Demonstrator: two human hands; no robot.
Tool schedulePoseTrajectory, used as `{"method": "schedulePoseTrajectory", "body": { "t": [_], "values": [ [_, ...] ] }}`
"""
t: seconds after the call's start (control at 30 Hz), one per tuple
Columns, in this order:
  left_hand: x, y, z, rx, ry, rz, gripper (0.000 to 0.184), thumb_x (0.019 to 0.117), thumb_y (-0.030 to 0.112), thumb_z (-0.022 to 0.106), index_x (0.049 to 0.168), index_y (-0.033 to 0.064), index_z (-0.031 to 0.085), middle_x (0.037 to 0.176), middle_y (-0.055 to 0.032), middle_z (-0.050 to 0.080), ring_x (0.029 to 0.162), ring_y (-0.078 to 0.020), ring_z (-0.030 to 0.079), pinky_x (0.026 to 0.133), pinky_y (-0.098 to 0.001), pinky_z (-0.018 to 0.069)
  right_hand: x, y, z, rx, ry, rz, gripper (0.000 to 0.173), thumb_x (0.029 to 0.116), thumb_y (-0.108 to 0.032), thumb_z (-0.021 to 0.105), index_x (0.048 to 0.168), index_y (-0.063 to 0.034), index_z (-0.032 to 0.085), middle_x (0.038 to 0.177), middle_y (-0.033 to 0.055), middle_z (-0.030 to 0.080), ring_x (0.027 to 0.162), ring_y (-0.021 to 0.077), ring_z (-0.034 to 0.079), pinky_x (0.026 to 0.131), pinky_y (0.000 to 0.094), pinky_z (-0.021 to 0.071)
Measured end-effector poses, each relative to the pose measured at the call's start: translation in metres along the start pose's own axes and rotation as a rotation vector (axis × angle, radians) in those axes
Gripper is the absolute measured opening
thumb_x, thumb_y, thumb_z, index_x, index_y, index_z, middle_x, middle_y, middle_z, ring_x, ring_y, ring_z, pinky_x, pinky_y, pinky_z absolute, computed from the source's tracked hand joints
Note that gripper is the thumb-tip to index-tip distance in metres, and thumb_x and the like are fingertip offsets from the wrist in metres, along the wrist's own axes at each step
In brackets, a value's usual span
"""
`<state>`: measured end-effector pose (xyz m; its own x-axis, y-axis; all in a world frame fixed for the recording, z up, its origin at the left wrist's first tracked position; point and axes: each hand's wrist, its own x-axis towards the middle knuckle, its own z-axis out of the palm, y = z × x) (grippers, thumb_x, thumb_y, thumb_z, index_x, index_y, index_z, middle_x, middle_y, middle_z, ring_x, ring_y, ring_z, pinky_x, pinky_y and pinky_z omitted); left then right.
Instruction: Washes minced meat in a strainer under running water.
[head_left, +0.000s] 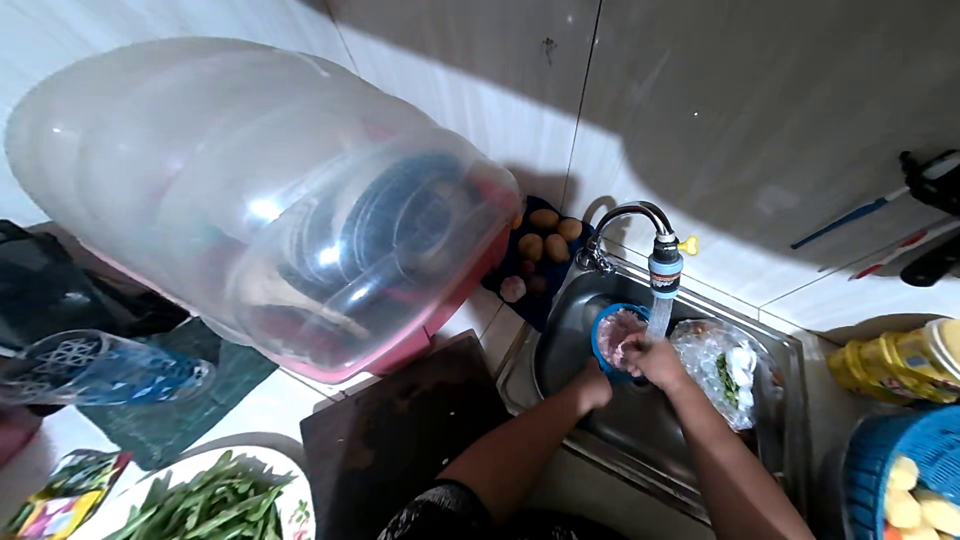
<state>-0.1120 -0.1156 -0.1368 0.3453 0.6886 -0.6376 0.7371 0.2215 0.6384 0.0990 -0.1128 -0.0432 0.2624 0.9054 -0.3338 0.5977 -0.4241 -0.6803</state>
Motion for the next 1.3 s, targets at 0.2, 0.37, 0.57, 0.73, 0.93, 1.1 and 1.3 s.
{"method": "schedulePoseTrajectory", "body": {
  "t": [0.2,0.37,0.57,0.73,0.93,1.1,1.3],
  "values": [
    [-0.003,0.001,-0.006,-0.046,0.009,-0.014,0.107,0.0699,0.036,0.083,0.154,0.0231,0.019,0.108,-0.0084,0.070,0.086,-0.0235,0.071,0.065,-0.0509,0.0616,-0.033,-0.011,-0.016,0.388,-0.237,0.049,0.023,0.1024,-0.019,0.060,0.123,-0.0169,0.069,0.109,0.0080,0.076,0.094,0.0276,0.076,0.082,0.0484,0.0655],
    [0.003,-0.001,-0.004,0.002,0.003,0.017,0.104,0.0718,0.035,0.081,0.154,0.0191,0.020,0.111,-0.0099,0.069,0.090,-0.0238,0.071,0.069,-0.0507,0.0616,-0.066,-0.033,-0.034,0.438,-0.311,0.045,0.026,0.1028,-0.018,0.059,0.128,-0.0171,0.067,0.115,0.0063,0.075,0.102,0.0268,0.074,0.088,0.0493,0.0639],
    [-0.006,0.003,-0.009,0.085,0.025,0.040,0.092,0.0776,0.036,0.077,0.154,0.0162,0.028,0.117,-0.0117,0.069,0.098,-0.0271,0.071,0.078,-0.0537,0.0611,-0.075,0.032,-0.048,-0.442,-0.314,-0.041,0.034,0.0860,-0.047,0.077,0.112,-0.0252,0.071,0.103,0.0017,0.074,0.090,0.0219,0.072,0.082,0.0529,0.0616],
    [-0.012,0.003,-0.014,0.071,0.025,0.037,0.096,0.0761,0.033,0.078,0.155,0.0163,0.026,0.119,-0.0114,0.068,0.102,-0.0268,0.070,0.080,-0.0537,0.0608,-0.075,0.072,-0.140,-0.519,0.144,0.077,0.031,0.0933,-0.057,0.062,0.112,-0.0339,0.072,0.108,0.0028,0.074,0.101,0.0277,0.071,0.087,0.0615,0.0575],
    [-0.016,0.007,-0.016,0.048,0.031,0.029,0.094,0.0746,0.032,0.078,0.153,0.0168,0.029,0.116,-0.0108,0.069,0.099,-0.0260,0.070,0.078,-0.0529,0.0610,-0.052,0.096,-0.158,-0.664,0.418,0.277,0.055,0.0872,-0.047,0.067,0.138,-0.0268,0.059,0.132,0.0222,0.061,0.113,0.0478,0.063,0.086,0.0749,0.0514],
    [-0.001,-0.004,-0.010,-0.012,-0.015,-0.007,0.098,0.0726,0.036,0.079,0.153,0.0211,0.026,0.110,-0.0091,0.070,0.091,-0.0248,0.071,0.069,-0.0534,0.0619,-0.035,-0.003,-0.062,-0.383,0.221,-0.095,0.057,0.0783,-0.047,0.080,0.130,-0.0313,0.064,0.131,0.0026,0.066,0.111,0.0239,0.068,0.091,0.0536,0.0597],
    [-0.009,-0.007,-0.022,0.008,0.224,0.142,0.049,0.0963,0.061,0.046,0.132,0.0314,0.061,0.114,0.0004,0.073,0.103,-0.0204,0.070,0.085,-0.0556,0.0604,0.008,-0.032,-0.033,-0.132,0.119,0.095,0.054,0.0750,-0.046,0.083,0.121,-0.0229,0.069,0.111,0.0021,0.074,0.101,0.0187,0.071,0.086,0.0487,0.0615]
  ]
}}
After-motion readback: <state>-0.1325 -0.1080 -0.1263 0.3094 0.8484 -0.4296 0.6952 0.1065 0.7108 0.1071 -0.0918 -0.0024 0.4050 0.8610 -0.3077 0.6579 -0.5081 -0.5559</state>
